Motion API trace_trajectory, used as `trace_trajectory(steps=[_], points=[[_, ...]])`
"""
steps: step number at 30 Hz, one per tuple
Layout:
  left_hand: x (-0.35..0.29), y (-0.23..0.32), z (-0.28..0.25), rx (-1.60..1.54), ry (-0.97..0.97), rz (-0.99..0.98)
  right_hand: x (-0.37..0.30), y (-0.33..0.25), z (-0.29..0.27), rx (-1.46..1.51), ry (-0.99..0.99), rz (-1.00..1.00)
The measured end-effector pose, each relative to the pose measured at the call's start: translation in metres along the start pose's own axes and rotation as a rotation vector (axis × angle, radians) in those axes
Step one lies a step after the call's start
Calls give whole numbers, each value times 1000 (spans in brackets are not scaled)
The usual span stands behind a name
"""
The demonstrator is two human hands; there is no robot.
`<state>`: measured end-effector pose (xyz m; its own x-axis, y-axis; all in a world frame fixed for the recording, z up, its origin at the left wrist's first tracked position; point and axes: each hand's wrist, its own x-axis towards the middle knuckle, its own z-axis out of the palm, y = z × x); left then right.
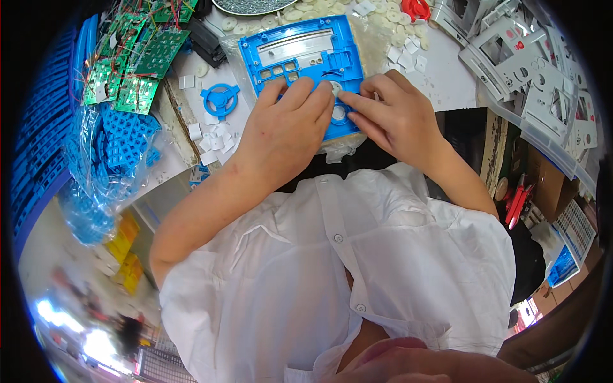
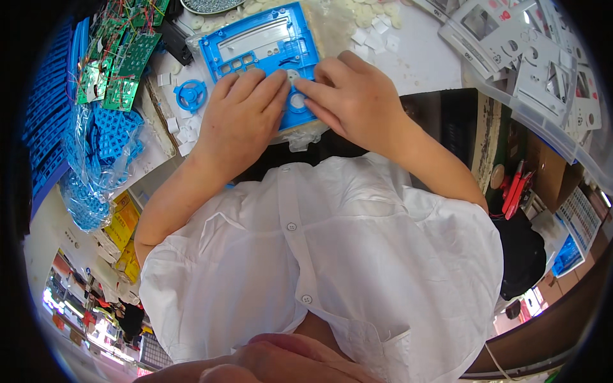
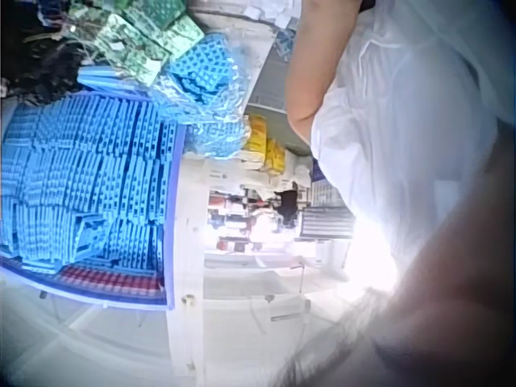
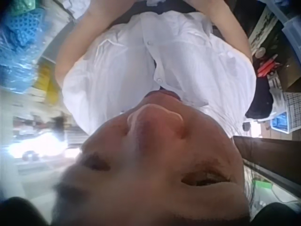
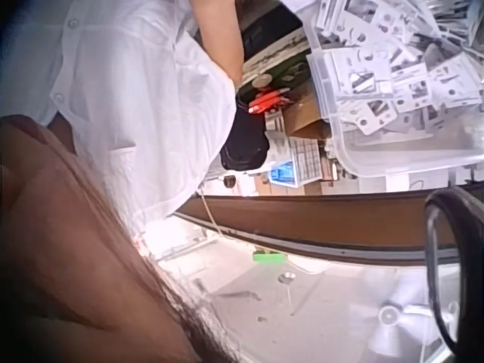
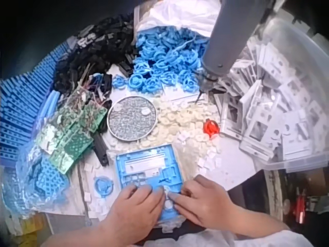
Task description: Assembling small blue electronic devices by installing internal components and fastening the casing with an electric screwdriver.
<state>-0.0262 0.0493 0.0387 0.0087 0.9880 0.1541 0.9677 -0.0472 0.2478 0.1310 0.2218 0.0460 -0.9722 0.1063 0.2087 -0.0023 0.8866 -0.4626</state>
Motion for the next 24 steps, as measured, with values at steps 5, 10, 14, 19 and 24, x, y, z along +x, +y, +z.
trace_trajectory(steps=[5,10,14,19,24], points=[[1,3,-3,22,-25,-7,11,-5,0,-70,-24,16],[1,5,-3,9,-29,3,15,-7,-3,-158,-66,-36],[6,7,-6,102,-66,76,22,-9,-6,-311,-203,-151],[10,-2,-8,7,-71,65,36,-1,-17,-230,-297,-175],[10,0,-6,-75,26,2,18,13,-29,32,37,33]])
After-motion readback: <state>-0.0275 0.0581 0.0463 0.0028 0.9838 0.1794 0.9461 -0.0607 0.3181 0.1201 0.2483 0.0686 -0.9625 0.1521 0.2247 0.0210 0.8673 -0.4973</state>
